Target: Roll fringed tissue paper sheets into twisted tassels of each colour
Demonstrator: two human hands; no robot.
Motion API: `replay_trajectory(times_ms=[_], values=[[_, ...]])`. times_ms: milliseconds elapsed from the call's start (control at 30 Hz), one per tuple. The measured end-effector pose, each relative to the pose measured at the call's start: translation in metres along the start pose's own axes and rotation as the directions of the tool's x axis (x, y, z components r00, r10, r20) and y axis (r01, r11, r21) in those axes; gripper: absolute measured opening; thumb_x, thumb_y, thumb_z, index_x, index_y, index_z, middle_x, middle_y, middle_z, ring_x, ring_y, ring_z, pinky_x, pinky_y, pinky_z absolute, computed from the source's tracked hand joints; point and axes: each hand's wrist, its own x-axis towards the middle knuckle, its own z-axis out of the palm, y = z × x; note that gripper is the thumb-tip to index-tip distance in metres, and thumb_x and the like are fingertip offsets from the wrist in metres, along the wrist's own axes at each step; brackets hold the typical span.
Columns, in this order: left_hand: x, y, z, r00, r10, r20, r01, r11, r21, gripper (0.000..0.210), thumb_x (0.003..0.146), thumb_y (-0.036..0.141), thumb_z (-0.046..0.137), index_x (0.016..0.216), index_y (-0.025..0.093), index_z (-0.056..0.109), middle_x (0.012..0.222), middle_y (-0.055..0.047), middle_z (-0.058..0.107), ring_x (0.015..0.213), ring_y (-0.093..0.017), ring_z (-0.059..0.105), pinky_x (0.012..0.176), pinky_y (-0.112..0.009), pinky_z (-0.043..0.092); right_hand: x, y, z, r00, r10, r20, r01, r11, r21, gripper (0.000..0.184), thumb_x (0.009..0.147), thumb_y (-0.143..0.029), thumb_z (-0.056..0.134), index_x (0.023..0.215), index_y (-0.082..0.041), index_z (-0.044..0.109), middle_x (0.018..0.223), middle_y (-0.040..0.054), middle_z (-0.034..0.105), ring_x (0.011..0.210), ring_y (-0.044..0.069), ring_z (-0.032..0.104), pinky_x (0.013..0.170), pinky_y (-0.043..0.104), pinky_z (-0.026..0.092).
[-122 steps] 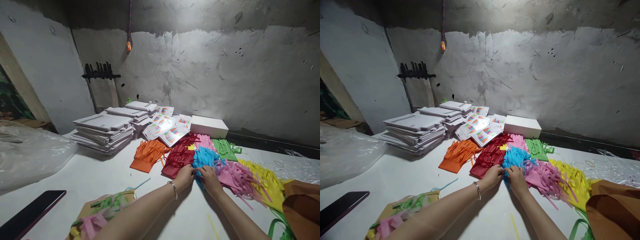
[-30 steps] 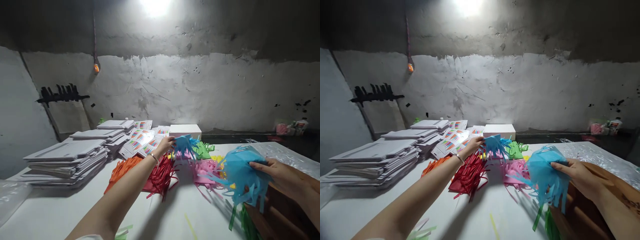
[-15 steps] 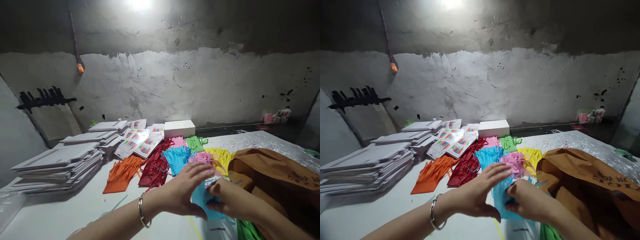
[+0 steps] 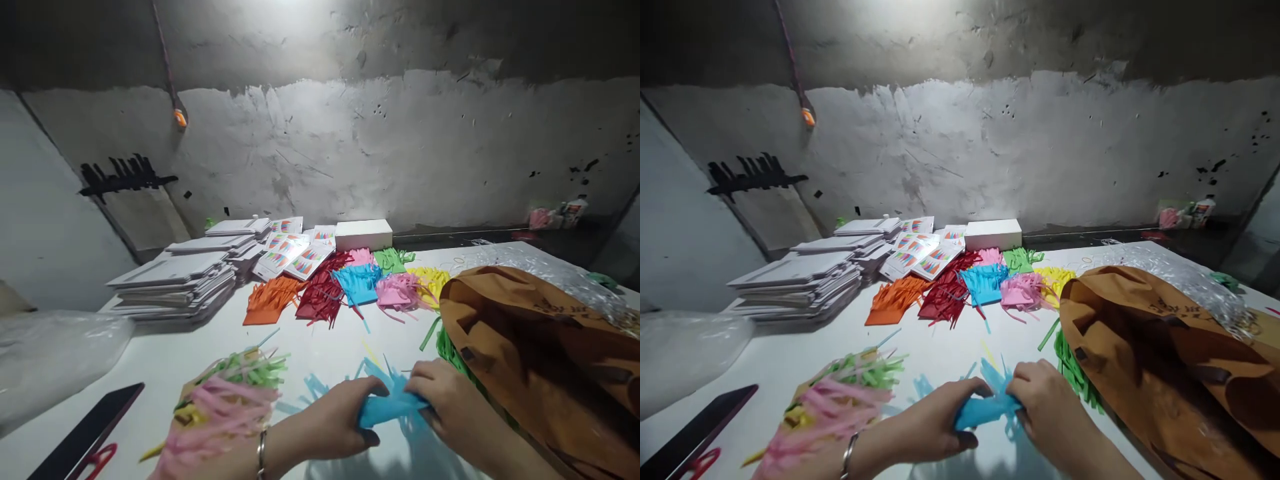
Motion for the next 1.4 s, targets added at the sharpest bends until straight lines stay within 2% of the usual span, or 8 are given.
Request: replay_trajectory(times_ms=[167,300,400,533,700,900,1267,1400], values=[[0.012,-0.005,0.023,0.998,-0.067,-0.017,0.066,0.996,-0.059,0.023,0.080,0.013,0.061,0.101,0.015,0.067,0.087,-0.003,0.076,0.075,-0.019,0.069,0.064,-0.024,0.051,-0.019,0.024,-0.026,0.939,-0.196,-0.281,0.155,0.975,-0.161,0.027,0.088,-0.001,0.049,0.090,-0.016,0.071,0.096,0.0097,0.073,0.090,0.022,0.068,0.089,0.038,0.054],[0.001,0.002,0.003,0.979,0.014,-0.204,-0.006,0.999,0.040,0.045,0.083,0.005,0.052,0.126,0.016,0.061,0.115,-0.011,0.071,0.106,-0.025,0.064,0.099,-0.041,0.045,-0.051,0.021,-0.038,0.876,-0.376,-0.303,0.250,0.890,-0.382,0.028,0.093,0.002,0.047,0.108,-0.006,0.069,0.110,0.0181,0.072,0.109,0.028,0.065,0.105,0.049,0.048],[-0.035,-0.009,0.001,0.967,0.079,-0.244,0.000,0.952,0.307,0.058,0.086,-0.001,0.045,0.140,0.020,0.054,0.121,-0.015,0.068,0.114,-0.031,0.060,0.109,-0.057,0.033,-0.083,-0.005,-0.002,0.872,-0.408,-0.270,0.292,0.877,-0.382,0.033,0.095,0.002,0.041,0.113,-0.004,0.068,0.112,0.0174,0.073,0.114,0.029,0.064,0.106,0.048,0.047],[-0.097,-0.030,0.035,0.985,0.000,-0.174,0.109,0.778,0.618,0.091,0.069,-0.011,0.052,0.151,0.027,0.040,0.151,-0.017,0.048,0.138,-0.040,0.044,0.111,-0.070,0.024,-0.115,-0.045,0.073,0.925,-0.197,-0.326,0.128,0.967,-0.222,0.036,0.101,-0.011,0.036,0.112,-0.007,0.070,0.114,0.0143,0.073,0.113,0.027,0.065,0.103,0.043,0.047],[-0.124,0.002,0.095,0.997,-0.009,-0.080,0.044,0.889,0.456,0.093,0.071,0.006,0.068,0.154,0.029,0.033,0.163,-0.011,0.034,0.148,-0.040,0.031,0.115,-0.067,0.030,-0.128,-0.069,0.103,0.959,-0.189,-0.211,0.157,0.974,-0.161,0.044,0.104,-0.041,0.042,0.118,-0.008,0.069,0.125,0.0152,0.070,0.117,0.030,0.063,0.100,0.044,0.045],[-0.098,0.012,0.152,0.954,0.054,-0.294,0.041,0.951,0.307,0.041,0.088,0.012,0.065,0.128,0.017,0.058,0.134,-0.014,0.065,0.118,-0.030,0.061,0.099,-0.048,0.054,-0.137,-0.046,0.085,0.959,-0.247,-0.140,0.243,0.969,-0.047,0.030,0.102,-0.020,0.045,0.120,-0.013,0.068,0.122,0.0099,0.072,0.116,0.023,0.063,0.105,0.040,0.041],[-0.111,0.004,0.151,0.917,0.057,-0.396,0.034,0.975,0.218,0.023,0.097,0.022,0.059,0.119,0.018,0.063,0.122,-0.013,0.070,0.113,-0.030,0.063,0.096,-0.050,0.056,-0.127,-0.032,0.080,0.956,-0.264,-0.125,0.282,0.947,0.157,0.035,0.097,-0.003,0.039,0.108,-0.014,0.071,0.110,0.0092,0.075,0.113,0.023,0.064,0.111,0.043,0.037],[-0.110,0.004,0.155,0.884,0.056,-0.463,0.042,0.979,0.199,0.021,0.099,0.019,0.052,0.116,0.018,0.065,0.119,-0.013,0.071,0.109,-0.029,0.063,0.094,-0.050,0.055,-0.143,-0.030,0.076,0.982,-0.182,-0.048,0.187,0.975,0.120,0.024,0.095,-0.015,0.057,0.116,-0.016,0.070,0.115,0.0073,0.073,0.114,0.023,0.064,0.115,0.044,0.031]])
